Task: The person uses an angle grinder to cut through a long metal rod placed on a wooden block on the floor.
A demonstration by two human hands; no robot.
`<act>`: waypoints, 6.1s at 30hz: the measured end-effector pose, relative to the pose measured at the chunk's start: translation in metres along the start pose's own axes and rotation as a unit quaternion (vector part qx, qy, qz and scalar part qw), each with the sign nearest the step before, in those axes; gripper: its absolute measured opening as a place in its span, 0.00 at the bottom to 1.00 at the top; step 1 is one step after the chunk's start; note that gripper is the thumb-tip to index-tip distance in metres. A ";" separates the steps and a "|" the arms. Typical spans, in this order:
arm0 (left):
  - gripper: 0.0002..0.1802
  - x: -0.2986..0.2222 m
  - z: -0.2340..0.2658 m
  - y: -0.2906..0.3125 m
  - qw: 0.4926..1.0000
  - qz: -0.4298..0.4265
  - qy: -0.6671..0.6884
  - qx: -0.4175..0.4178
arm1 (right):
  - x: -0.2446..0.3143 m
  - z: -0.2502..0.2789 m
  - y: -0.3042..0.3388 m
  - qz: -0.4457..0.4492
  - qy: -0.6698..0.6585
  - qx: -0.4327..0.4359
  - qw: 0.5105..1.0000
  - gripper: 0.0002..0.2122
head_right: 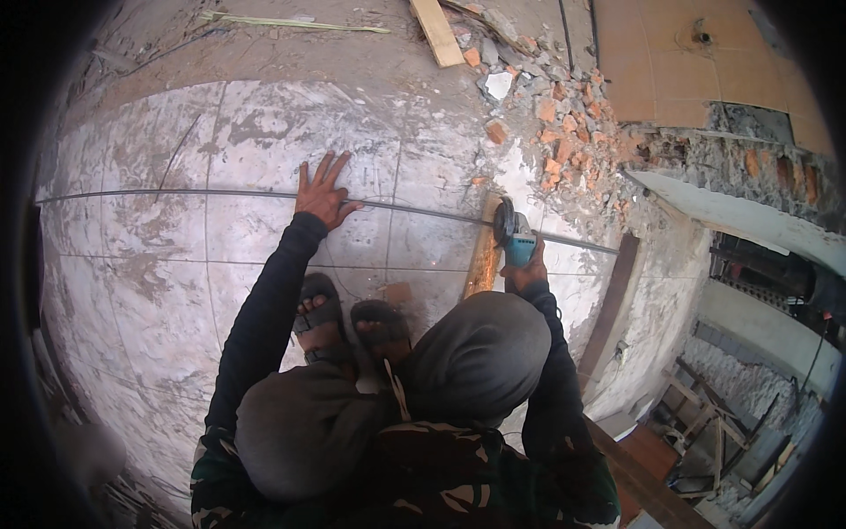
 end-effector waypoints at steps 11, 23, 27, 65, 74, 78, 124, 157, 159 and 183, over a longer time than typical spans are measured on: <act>0.25 0.000 -0.003 -0.002 0.999 0.004 0.002 0.037 | -0.031 -0.006 0.002 0.033 -0.034 0.031 0.998 0.52; 0.25 -0.002 -0.004 -0.005 0.999 0.011 -0.002 0.044 | -0.003 0.002 0.000 -0.016 0.027 -0.003 1.000 0.50; 0.22 -0.005 -0.002 -0.005 1.000 0.009 0.002 0.026 | 0.012 0.005 0.000 -0.039 0.032 -0.004 0.999 0.50; 0.21 -0.004 0.000 -0.008 1.000 -0.004 -0.025 0.011 | 0.021 0.009 0.017 -0.089 0.066 -0.004 0.994 0.50; 0.23 0.003 0.000 0.002 1.000 -0.001 -0.007 0.004 | 0.000 -0.009 -0.005 -0.010 0.031 -0.016 0.999 0.52; 0.22 -0.003 0.004 0.001 1.000 0.007 -0.005 0.011 | 0.009 0.000 0.006 -0.063 0.076 -0.020 0.995 0.52; 0.21 -0.004 -0.001 -0.005 1.000 0.001 -0.005 0.021 | -0.017 -0.003 -0.018 -0.029 0.040 -0.016 0.999 0.50; 0.22 -0.008 0.001 0.000 0.998 0.001 -0.013 0.064 | -0.002 0.033 0.050 -0.128 0.000 -0.105 0.986 0.45; 0.18 -0.007 -0.001 0.001 0.999 -0.028 0.007 0.044 | -0.021 0.054 0.054 -0.145 -0.019 -0.151 0.978 0.41; 0.02 -0.146 0.016 -0.078 0.962 -0.249 0.112 0.025 | -0.262 0.062 0.225 -0.243 -0.267 -0.317 0.877 0.54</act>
Point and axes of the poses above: each hand's wrist, its own y-axis away from the middle knuckle, its own z-axis out of the back of the hand, x = y × z, the point moved 9 cm from there along -y, towards the middle knuckle, and after that the axes turned 10 degrees about -z, right-handed, at the moved point
